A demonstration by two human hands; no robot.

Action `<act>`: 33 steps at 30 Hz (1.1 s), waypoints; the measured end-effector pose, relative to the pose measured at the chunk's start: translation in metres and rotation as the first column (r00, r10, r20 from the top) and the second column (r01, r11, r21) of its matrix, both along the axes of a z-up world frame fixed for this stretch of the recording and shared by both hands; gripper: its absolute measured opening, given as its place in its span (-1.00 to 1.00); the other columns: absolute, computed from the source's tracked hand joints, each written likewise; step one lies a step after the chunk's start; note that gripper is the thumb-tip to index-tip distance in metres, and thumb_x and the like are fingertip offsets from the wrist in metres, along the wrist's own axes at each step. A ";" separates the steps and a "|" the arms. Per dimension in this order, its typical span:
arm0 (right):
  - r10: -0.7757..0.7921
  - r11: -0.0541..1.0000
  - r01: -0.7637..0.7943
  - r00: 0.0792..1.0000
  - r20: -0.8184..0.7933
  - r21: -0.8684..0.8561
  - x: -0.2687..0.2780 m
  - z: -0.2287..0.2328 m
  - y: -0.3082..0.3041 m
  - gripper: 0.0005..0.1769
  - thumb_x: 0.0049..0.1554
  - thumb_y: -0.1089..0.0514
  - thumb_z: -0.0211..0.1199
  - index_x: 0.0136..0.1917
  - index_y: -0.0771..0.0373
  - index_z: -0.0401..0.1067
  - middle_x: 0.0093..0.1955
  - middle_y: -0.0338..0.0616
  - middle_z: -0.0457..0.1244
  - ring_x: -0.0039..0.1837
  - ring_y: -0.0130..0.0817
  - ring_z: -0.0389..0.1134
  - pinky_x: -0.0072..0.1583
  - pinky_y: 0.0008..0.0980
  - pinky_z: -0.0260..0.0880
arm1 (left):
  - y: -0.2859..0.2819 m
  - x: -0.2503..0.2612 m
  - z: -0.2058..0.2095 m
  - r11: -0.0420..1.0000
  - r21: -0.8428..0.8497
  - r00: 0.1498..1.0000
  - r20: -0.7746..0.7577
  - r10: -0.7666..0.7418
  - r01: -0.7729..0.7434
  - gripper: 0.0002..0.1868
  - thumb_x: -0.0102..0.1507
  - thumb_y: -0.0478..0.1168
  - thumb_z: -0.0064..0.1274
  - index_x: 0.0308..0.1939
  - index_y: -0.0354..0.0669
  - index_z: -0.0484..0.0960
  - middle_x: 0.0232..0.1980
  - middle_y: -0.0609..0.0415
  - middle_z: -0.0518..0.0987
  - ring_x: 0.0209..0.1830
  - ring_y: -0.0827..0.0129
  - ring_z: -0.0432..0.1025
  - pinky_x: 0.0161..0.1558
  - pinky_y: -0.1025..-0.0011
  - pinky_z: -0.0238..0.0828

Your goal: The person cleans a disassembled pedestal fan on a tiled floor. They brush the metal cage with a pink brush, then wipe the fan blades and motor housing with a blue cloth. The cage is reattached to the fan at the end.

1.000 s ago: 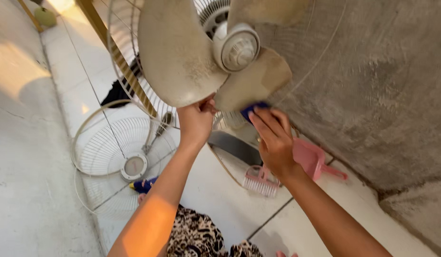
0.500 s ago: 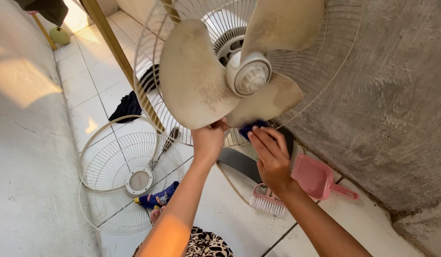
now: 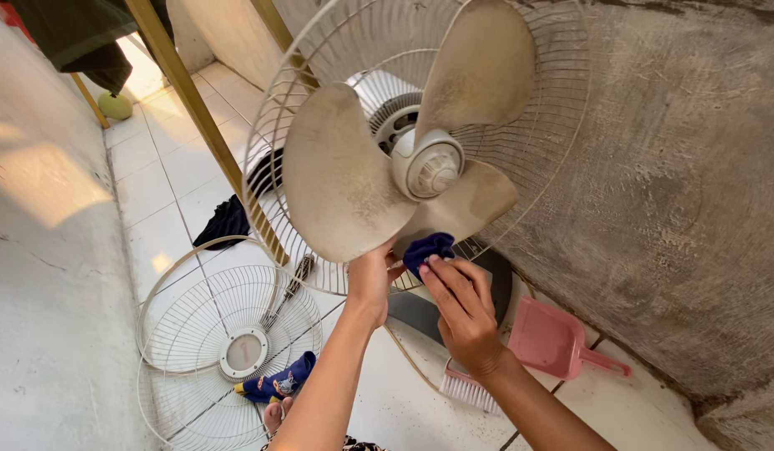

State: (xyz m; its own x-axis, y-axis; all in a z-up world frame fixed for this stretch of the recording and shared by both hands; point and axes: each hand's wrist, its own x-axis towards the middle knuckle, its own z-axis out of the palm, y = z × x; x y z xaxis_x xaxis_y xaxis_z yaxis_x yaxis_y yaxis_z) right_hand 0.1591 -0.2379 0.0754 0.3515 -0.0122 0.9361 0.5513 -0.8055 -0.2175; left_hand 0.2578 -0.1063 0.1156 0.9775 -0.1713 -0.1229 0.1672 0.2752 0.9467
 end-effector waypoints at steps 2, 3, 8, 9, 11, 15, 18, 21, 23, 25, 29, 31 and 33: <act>-0.053 0.996 0.048 0.997 0.053 0.076 0.002 0.012 0.001 -0.43 -0.03 0.63 0.13 0.23 0.40 0.50 0.27 0.08 0.31 0.28 0.05 0.31 0.29 -0.12 0.39 | -0.002 -0.003 0.008 1.000 -0.004 1.000 0.002 0.009 -0.009 -0.68 0.33 -0.08 -0.09 0.04 -0.12 0.62 -0.02 0.19 0.63 -0.07 0.45 0.51 -0.09 0.37 0.47; -0.081 0.992 0.076 0.996 0.041 0.099 0.005 0.020 0.001 -0.41 -0.04 0.64 0.11 0.23 0.40 0.50 0.29 0.10 0.30 0.28 0.07 0.31 0.29 -0.10 0.38 | -0.003 -0.005 0.010 0.998 0.059 0.999 0.037 0.035 -0.037 -0.71 0.32 -0.11 -0.03 0.02 -0.15 0.63 -0.03 0.16 0.63 -0.09 0.45 0.49 -0.12 0.39 0.49; -0.083 0.988 0.078 0.996 0.029 0.137 0.023 0.035 0.005 -0.38 -0.03 0.65 0.13 0.27 0.35 0.48 0.35 0.09 0.28 0.31 0.06 0.30 0.32 -0.10 0.38 | -0.003 -0.014 -0.004 0.632 0.741 0.926 0.366 -0.096 -0.227 -0.76 0.43 -0.18 0.09 -0.06 -0.32 0.73 -0.23 -0.14 0.71 -0.30 0.22 0.56 -0.21 0.37 0.43; -0.042 0.994 0.041 0.999 0.005 0.104 0.025 0.033 0.005 -0.36 -0.08 0.64 0.13 0.26 0.35 0.48 0.36 0.11 0.27 0.31 0.08 0.28 0.32 -0.11 0.37 | -0.003 -0.013 -0.009 0.655 0.717 0.906 0.406 -0.116 -0.237 -0.80 0.37 -0.24 0.08 -0.07 -0.33 0.72 -0.21 -0.11 0.72 -0.28 0.26 0.56 -0.19 0.40 0.45; 0.035 0.999 -0.033 0.998 -0.045 0.043 0.028 0.024 0.005 -0.30 -0.17 0.63 0.13 0.26 0.36 0.47 0.36 0.16 0.25 0.31 0.12 0.25 0.30 -0.11 0.36 | -0.001 -0.009 -0.016 0.703 0.665 0.859 0.488 -0.152 -0.253 -0.82 0.27 -0.36 0.07 -0.09 -0.33 0.70 -0.19 -0.05 0.72 -0.24 0.36 0.57 -0.15 0.45 0.49; 0.061 0.990 -0.082 0.983 -0.175 -0.117 0.022 0.000 0.000 -0.33 -0.19 0.56 0.24 0.24 0.39 0.45 0.29 0.08 0.27 0.32 0.06 0.25 0.34 -0.07 0.32 | 0.011 -0.003 -0.013 0.929 0.357 0.953 0.238 -0.185 0.092 -0.51 0.01 -0.48 0.01 0.04 -0.27 0.64 -0.02 0.02 0.66 -0.13 0.43 0.51 -0.14 0.47 0.46; -0.060 0.996 0.041 0.968 -0.245 -0.083 0.012 -0.011 -0.014 -0.34 -0.21 0.58 0.22 0.20 0.37 0.47 0.27 0.05 0.29 0.30 0.04 0.27 0.30 -0.07 0.33 | 0.009 -0.003 -0.004 0.940 0.328 0.986 0.103 -0.131 0.090 -0.53 0.00 -0.43 0.03 0.01 -0.23 0.67 -0.01 0.15 0.69 -0.10 0.50 0.54 -0.13 0.53 0.45; -0.080 0.993 0.099 0.965 -0.249 0.066 -0.003 -0.017 -0.023 -0.31 -0.21 0.63 0.16 0.22 0.35 0.49 0.29 0.05 0.29 0.30 0.05 0.26 0.28 -0.09 0.35 | 0.000 -0.011 -0.006 0.904 0.428 0.993 0.118 -0.031 -0.023 -0.69 0.09 -0.31 0.21 -0.08 -0.27 0.64 -0.14 0.09 0.66 -0.26 0.40 0.50 -0.23 0.46 0.45; -0.109 0.979 0.142 0.972 -0.209 0.149 -0.006 -0.013 -0.029 -0.29 -0.20 0.65 0.13 0.22 0.33 0.49 0.31 0.05 0.29 0.31 0.05 0.27 0.27 -0.10 0.36 | -0.007 -0.014 -0.006 0.901 0.433 0.986 0.147 -0.080 0.008 -0.68 0.11 -0.24 0.30 -0.09 -0.20 0.62 -0.19 0.09 0.62 -0.27 0.45 0.48 -0.24 0.46 0.42; -0.119 0.972 0.154 0.974 -0.194 0.179 -0.003 -0.002 -0.035 -0.27 -0.19 0.68 0.08 0.22 0.31 0.50 0.34 0.07 0.29 0.31 0.06 0.28 0.23 -0.14 0.37 | -0.012 -0.014 -0.004 0.899 0.438 0.977 0.195 -0.082 -0.012 -0.71 0.14 -0.24 0.30 -0.11 -0.26 0.66 -0.20 0.05 0.63 -0.30 0.43 0.45 -0.25 0.45 0.39; -0.142 0.954 0.183 0.973 -0.180 0.238 0.001 0.019 -0.044 -0.28 -0.10 0.72 0.04 0.25 0.29 0.51 0.37 0.06 0.28 0.34 0.06 0.29 0.15 -0.22 0.39 | -0.013 -0.013 0.001 0.891 0.392 0.970 0.170 0.175 -0.230 -0.80 0.23 -0.29 0.20 -0.16 -0.40 0.72 -0.26 -0.08 0.63 -0.33 0.30 0.40 -0.25 0.33 0.33; -0.141 0.968 0.164 0.982 -0.127 0.190 0.000 0.025 -0.045 -0.29 -0.11 0.70 0.04 0.25 0.31 0.50 0.38 0.06 0.27 0.35 0.07 0.28 0.25 -0.14 0.37 | -0.013 -0.012 0.003 0.956 0.165 0.970 0.052 0.239 -0.245 -0.80 0.18 -0.34 0.20 -0.12 -0.20 0.62 -0.21 0.14 0.63 -0.24 0.43 0.48 -0.15 0.40 0.44; -0.132 0.980 0.145 0.987 -0.096 0.137 -0.001 0.027 -0.044 -0.31 -0.12 0.68 0.06 0.25 0.33 0.49 0.39 0.08 0.26 0.35 0.09 0.27 0.31 -0.09 0.35 | -0.015 -0.011 0.001 0.970 0.008 0.970 0.013 0.243 -0.243 -0.73 0.12 -0.41 0.20 -0.13 -0.11 0.57 -0.21 0.23 0.64 -0.22 0.49 0.53 -0.11 0.43 0.51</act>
